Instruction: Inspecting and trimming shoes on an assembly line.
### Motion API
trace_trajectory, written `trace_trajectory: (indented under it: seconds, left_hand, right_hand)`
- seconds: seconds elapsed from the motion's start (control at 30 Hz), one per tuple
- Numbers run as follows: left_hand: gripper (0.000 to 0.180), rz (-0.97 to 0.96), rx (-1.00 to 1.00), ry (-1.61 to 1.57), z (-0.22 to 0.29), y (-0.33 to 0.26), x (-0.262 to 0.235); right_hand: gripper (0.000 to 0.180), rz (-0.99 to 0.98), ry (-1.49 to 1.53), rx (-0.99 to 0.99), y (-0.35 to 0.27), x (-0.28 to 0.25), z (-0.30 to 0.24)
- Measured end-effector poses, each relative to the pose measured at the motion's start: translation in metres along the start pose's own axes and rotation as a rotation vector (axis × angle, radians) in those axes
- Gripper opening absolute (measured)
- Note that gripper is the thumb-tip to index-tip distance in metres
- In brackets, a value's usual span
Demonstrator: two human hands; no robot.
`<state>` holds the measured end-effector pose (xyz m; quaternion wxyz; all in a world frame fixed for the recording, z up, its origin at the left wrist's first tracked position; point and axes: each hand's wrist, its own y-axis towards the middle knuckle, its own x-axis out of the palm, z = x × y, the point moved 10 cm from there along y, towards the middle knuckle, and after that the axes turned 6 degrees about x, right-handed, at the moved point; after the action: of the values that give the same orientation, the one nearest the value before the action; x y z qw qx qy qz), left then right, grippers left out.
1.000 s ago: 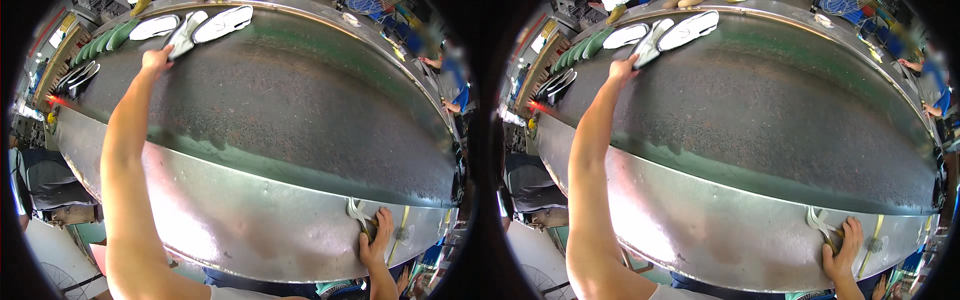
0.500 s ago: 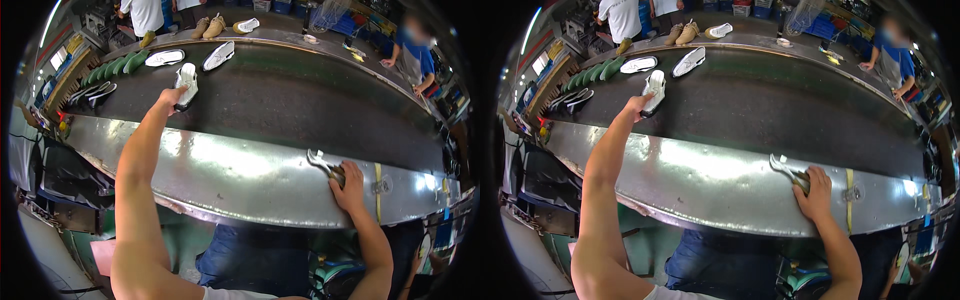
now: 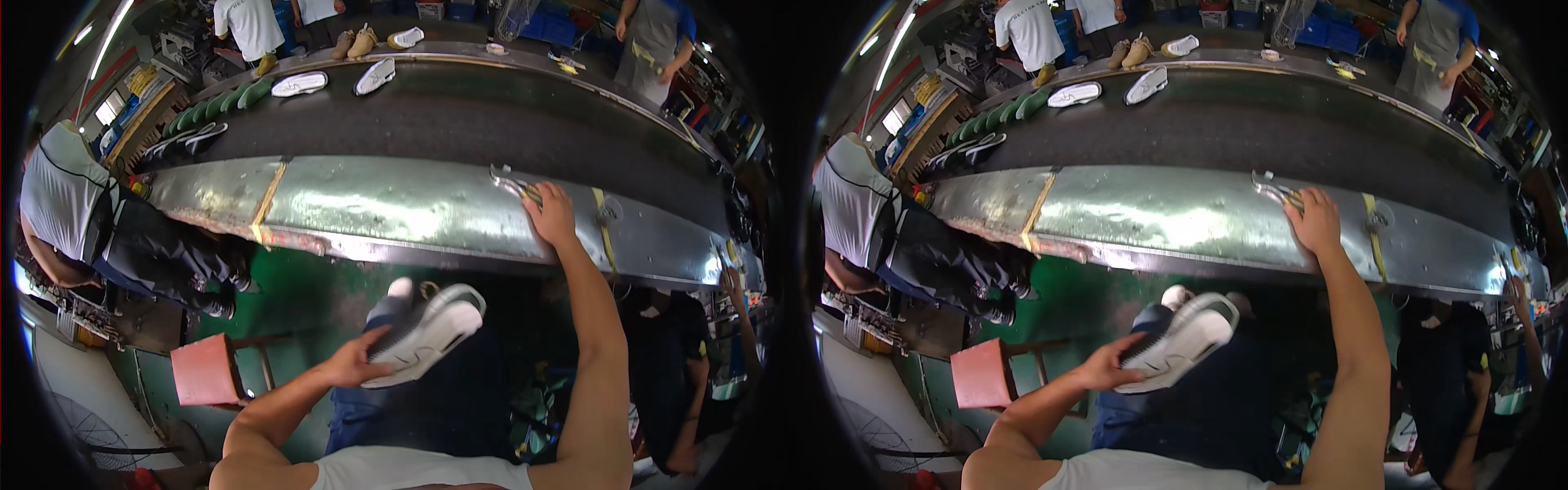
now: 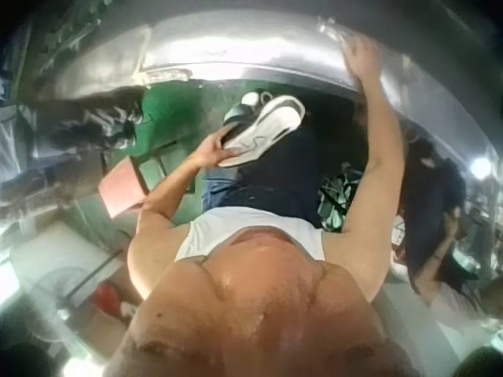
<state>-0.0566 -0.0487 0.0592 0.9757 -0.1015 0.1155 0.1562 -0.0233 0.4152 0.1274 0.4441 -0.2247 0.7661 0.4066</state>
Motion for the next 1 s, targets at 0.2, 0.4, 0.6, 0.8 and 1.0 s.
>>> trace_trajectory:
  seconds: [0.2, 0.4, 0.6, 0.8, 1.0]
  left_hand:
    - [0.1, -0.283, 0.105, 0.621, -0.037, -0.009, 0.112]
    - [0.099, -0.28, 0.152, 0.713, 0.007, 0.07, 0.169]
    - [0.079, -0.271, -0.034, 0.44, -0.041, 0.148, 0.174]
    - [0.056, 0.139, 0.283, -0.444, 0.009, 0.113, 0.086]
    - [0.05, 0.14, 0.273, -0.514, 0.013, 0.064, 0.069]
  right_hand:
    - [0.051, 0.101, -0.079, 0.087, -0.027, -0.018, -0.001]
    - [0.059, -0.183, -0.125, 0.128, -0.078, -0.044, -0.025]
    - [0.053, -0.288, 0.063, 0.183, -0.172, -0.079, -0.011]
    - [0.031, -0.521, 0.953, 0.651, -0.321, -0.095, -0.038]
    - [0.03, -0.841, 1.066, 0.62, -0.375, -0.068, -0.124]
